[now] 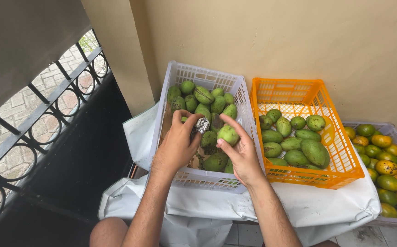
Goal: The person wipes green mangoes one by one with a small cloth. They pick each mango from a white crate, rub its surface, and place it into an orange crate. The process repeats continuously throughout the clip.
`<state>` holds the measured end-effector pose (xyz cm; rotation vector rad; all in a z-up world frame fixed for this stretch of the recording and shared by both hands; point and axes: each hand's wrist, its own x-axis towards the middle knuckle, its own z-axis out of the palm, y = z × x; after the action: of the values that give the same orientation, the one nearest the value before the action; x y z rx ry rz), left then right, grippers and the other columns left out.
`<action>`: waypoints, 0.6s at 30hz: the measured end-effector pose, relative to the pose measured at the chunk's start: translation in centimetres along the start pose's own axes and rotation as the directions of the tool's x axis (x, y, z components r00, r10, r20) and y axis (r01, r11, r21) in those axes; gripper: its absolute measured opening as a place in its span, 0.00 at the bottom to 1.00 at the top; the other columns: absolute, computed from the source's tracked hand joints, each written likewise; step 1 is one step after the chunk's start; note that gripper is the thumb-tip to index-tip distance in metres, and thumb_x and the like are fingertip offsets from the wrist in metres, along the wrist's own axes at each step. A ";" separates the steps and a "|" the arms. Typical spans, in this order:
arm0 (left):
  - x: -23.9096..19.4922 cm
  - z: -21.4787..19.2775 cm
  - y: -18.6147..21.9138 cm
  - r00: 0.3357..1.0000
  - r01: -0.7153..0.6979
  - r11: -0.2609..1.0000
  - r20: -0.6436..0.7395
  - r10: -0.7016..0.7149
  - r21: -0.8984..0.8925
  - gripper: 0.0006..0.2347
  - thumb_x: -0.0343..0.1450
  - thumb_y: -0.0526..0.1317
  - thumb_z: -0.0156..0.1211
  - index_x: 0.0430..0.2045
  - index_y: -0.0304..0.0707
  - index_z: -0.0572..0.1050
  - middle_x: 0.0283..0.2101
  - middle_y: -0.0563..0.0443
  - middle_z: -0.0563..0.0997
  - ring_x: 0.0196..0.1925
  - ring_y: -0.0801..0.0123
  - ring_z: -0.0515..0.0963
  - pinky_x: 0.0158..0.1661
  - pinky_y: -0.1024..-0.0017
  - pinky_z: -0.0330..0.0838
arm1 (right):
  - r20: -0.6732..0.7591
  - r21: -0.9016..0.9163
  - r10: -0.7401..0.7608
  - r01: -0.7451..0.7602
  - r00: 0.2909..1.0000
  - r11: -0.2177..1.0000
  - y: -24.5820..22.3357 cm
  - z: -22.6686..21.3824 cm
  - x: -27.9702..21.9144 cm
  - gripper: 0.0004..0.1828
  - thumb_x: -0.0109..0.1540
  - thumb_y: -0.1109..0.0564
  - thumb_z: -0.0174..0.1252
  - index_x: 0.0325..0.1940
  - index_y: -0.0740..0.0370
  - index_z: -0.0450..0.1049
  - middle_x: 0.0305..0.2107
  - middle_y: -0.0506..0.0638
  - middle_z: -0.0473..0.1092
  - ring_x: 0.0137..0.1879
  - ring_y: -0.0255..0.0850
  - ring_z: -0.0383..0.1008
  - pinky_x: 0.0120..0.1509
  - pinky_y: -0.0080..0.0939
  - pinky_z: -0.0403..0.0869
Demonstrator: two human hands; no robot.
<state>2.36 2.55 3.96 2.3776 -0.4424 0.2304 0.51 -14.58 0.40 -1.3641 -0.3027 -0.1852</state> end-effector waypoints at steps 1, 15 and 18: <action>0.1 -0.4 0.4 1.000 -0.003 1.000 -0.003 0.003 0.001 0.17 0.72 0.33 0.52 0.57 0.38 0.69 0.55 0.37 0.68 0.56 0.29 0.78 0.51 0.38 0.78 | 0.001 0.000 -0.004 0.004 1.000 1.000 0.9 -0.5 0.3 0.32 0.64 0.66 0.54 0.74 0.59 0.60 0.50 0.54 0.59 0.55 0.39 0.61 0.59 0.41 0.70; -2.7 2.6 1.9 0.947 -0.206 0.964 -0.281 0.153 -0.167 0.19 0.67 0.28 0.62 0.54 0.38 0.75 0.53 0.33 0.79 0.57 0.38 0.80 0.54 0.44 0.77 | -0.031 -0.108 -0.171 0.167 0.985 0.980 2.3 -1.6 0.6 0.35 0.53 0.74 0.64 0.64 0.63 0.67 0.55 0.56 0.71 0.59 0.40 0.69 0.63 0.43 0.73; -3.9 5.9 0.9 0.832 -0.479 0.873 -0.270 0.484 0.092 0.18 0.73 0.29 0.53 0.59 0.39 0.71 0.67 0.45 0.73 0.69 0.51 0.74 0.59 0.56 0.75 | -0.034 -0.212 -0.307 0.293 0.951 0.932 2.8 -1.6 0.1 0.28 0.57 0.74 0.57 0.63 0.69 0.67 0.56 0.56 0.65 0.66 0.45 0.68 0.74 0.41 0.67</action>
<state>-1.35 -1.01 -0.94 2.1635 -0.8991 0.8024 1.59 -15.60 -2.46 -1.5071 -0.4458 -0.5284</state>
